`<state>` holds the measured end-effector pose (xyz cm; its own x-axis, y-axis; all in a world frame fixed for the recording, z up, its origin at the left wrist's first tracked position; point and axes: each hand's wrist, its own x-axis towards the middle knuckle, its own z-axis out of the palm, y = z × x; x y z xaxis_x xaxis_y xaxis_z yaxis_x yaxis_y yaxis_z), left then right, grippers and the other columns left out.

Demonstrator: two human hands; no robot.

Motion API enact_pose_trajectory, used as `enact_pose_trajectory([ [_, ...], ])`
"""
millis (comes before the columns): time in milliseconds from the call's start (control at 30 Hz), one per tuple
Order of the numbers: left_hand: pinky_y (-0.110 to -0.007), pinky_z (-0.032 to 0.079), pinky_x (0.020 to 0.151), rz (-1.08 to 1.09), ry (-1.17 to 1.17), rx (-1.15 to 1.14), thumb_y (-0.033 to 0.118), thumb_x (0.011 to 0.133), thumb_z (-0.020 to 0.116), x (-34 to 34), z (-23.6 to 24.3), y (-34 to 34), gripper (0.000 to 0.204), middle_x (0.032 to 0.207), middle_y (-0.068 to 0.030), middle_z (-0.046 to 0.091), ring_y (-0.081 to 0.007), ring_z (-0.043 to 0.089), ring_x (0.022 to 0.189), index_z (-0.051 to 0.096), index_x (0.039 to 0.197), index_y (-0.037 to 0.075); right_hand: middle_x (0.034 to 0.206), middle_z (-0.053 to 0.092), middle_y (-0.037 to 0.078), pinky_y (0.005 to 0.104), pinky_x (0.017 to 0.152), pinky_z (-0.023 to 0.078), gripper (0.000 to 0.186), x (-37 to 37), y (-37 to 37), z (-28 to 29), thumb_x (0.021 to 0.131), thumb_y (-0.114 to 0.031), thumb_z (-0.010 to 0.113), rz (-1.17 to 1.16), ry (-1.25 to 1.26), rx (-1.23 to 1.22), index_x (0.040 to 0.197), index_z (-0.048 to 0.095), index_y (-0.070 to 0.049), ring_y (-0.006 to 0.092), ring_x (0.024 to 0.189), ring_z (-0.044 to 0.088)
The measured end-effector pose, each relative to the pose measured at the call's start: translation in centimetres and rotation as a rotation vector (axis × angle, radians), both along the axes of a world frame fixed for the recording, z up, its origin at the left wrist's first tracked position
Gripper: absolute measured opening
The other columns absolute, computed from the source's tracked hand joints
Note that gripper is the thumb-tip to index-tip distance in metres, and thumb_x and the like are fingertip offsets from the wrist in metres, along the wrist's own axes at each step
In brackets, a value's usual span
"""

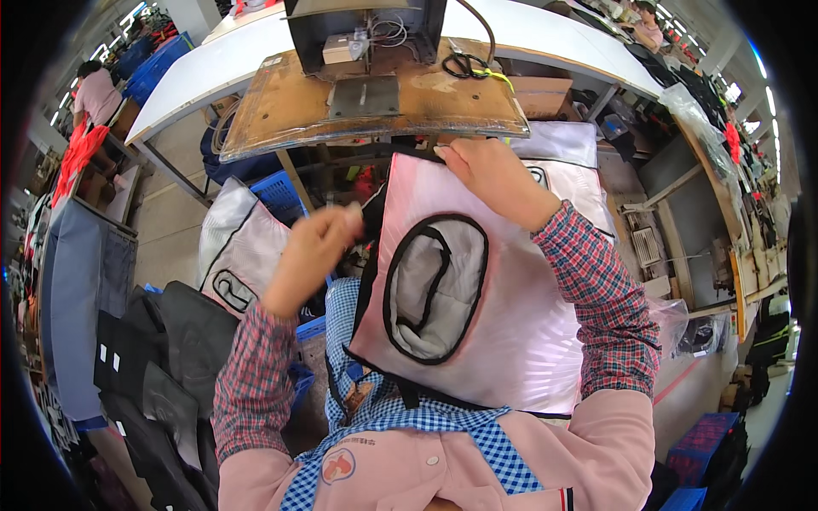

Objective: Using an industrial machine to seal or assemble fabric bags in a production facility.

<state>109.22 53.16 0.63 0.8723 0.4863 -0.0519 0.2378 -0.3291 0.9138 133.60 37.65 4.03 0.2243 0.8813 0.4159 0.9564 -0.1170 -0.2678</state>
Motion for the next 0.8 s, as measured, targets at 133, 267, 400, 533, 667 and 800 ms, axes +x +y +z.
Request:
enact_pose_trajectory([
  [133,-0.023,0.045,0.066,0.15,-0.286,0.02,0.04,0.098,0.05,5.4,1.9,3.0,0.04,0.083,-0.0008,0.063,-0.0076,0.056,0.074,0.063,0.095,0.002,0.071,0.06,0.025,0.0491,0.061,0.048,0.039,0.9,2.6,1.5,0.096,-0.029,0.048,-0.015,-0.05,0.024,0.074,0.059,0.001,0.0437,0.068,0.06],
  [267,-0.02,0.044,0.07,0.075,-0.379,-0.179,0.042,0.099,0.048,9.7,2.9,5.4,0.039,0.084,0.0016,0.063,-0.0067,0.057,0.073,0.063,0.103,0.006,0.073,0.06,0.025,0.0497,0.066,0.048,0.038,1.7,4.3,2.1,0.096,-0.029,0.048,0.038,0.053,0.006,0.075,0.059,0.002,0.0441,0.071,0.059],
  [400,-0.021,0.04,0.058,0.117,-0.413,-0.342,0.04,0.098,0.053,12.3,2.3,7.4,0.038,0.071,0.0009,0.058,-0.0063,0.051,0.062,0.061,0.091,0.003,0.074,0.06,0.024,0.0495,0.067,0.047,0.038,3.2,6.5,2.2,0.096,-0.029,0.048,0.025,0.048,-0.035,0.075,0.058,0.002,0.0435,0.073,0.059],
  [533,-0.021,0.036,0.052,0.222,-0.44,-0.322,0.037,0.099,0.05,14.2,1.7,8.9,0.036,0.066,0.0023,0.054,-0.0059,0.046,0.056,0.059,0.085,0.005,0.075,0.057,0.025,0.0481,0.065,0.043,0.035,5.3,8.9,2.2,0.096,-0.026,0.049,0.098,-0.026,-0.036,0.08,0.056,0.004,0.0435,0.073,0.055],
  [667,-0.021,0.034,0.051,0.268,-0.477,-0.368,0.035,0.099,0.048,15.9,1.7,10.5,0.036,0.063,0.0026,0.051,-0.0058,0.043,0.054,0.054,0.076,0.008,0.076,0.057,0.025,0.0478,0.065,0.043,0.036,7.0,11.0,2.5,0.096,-0.028,0.049,0.079,-0.01,-0.039,0.081,0.055,0.004,0.0438,0.073,0.054],
  [800,-0.022,0.033,0.051,0.364,-0.556,-0.375,0.035,0.099,0.048,17.6,1.4,11.7,0.038,0.061,0.0024,0.049,-0.0067,0.042,0.054,0.053,0.072,0.008,0.077,0.057,0.026,0.0474,0.066,0.043,0.037,8.2,12.9,2.9,0.096,-0.03,0.049,0.087,-0.014,-0.047,0.083,0.056,0.004,0.0439,0.074,0.055],
])
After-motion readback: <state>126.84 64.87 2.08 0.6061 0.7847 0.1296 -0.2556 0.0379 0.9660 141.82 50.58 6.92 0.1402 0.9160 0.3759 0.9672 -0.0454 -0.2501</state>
